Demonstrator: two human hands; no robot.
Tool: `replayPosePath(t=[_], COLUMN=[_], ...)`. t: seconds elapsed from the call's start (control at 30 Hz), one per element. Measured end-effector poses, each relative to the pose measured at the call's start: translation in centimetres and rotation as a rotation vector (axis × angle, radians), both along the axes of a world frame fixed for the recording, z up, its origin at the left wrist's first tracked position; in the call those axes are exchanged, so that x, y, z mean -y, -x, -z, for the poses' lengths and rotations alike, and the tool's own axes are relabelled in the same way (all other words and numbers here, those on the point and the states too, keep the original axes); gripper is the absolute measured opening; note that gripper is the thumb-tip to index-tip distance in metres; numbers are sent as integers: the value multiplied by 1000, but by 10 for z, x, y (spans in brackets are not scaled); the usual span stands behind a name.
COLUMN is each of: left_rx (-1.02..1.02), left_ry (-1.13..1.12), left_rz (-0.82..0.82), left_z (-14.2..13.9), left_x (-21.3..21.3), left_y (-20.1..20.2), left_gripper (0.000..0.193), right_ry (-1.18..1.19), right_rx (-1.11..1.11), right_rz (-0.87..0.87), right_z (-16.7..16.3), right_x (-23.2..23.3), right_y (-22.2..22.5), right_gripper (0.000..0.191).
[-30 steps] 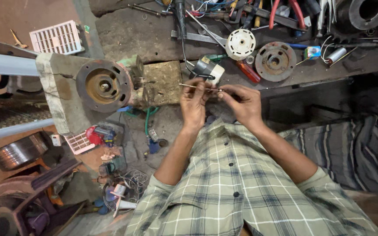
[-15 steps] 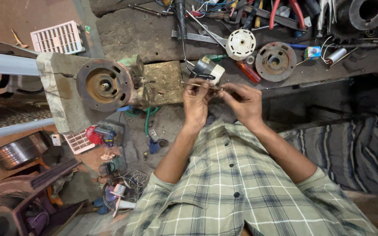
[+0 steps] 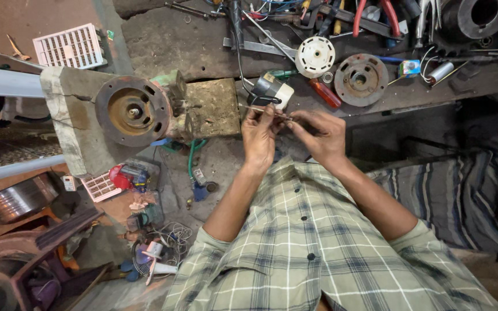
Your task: The person works on an electric motor at a cluttered workbench. They hold the motor body, use pliers and a screwdriver on its parts, separate components, handle its wires, and reassemble the motor housing by hand.
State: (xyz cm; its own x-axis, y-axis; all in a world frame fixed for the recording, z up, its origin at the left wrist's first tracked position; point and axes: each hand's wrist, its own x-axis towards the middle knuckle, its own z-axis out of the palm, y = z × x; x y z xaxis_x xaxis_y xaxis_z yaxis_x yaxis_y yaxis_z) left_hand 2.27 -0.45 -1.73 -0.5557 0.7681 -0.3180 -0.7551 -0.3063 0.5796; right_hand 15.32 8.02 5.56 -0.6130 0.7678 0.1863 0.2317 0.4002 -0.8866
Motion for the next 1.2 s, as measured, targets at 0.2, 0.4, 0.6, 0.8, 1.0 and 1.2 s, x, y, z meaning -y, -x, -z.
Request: replayPosePath(t=[0.2,0.4,0.6,0.8,1.0,1.2], left_rx=[11,-21,52,88,21,69], left_ry=[-9,66,74,-5,-35,-30], left_rz=[101,17,-48,97,89,8], left_z=[-20,-1,5,-26,-16,8], left_x=[-2,-4,-7,-8,-6,-10], left_y=[7,6,0,11,10,-2], left_gripper=[22,13,13,22,18,10], right_ry=[179,-69,-286,-168,4,-145], right_rx=[-26,36,54,108,19,59], right_rz=[64,29,-15,23,54,-3], right_z=[3,-1,-3,0,-3,-7], right_x=[-3,-3,-1,-6,-10,-9], right_y=[-3,-1,2,0,1,-2], right_gripper=[18,21,25,24,18,23])
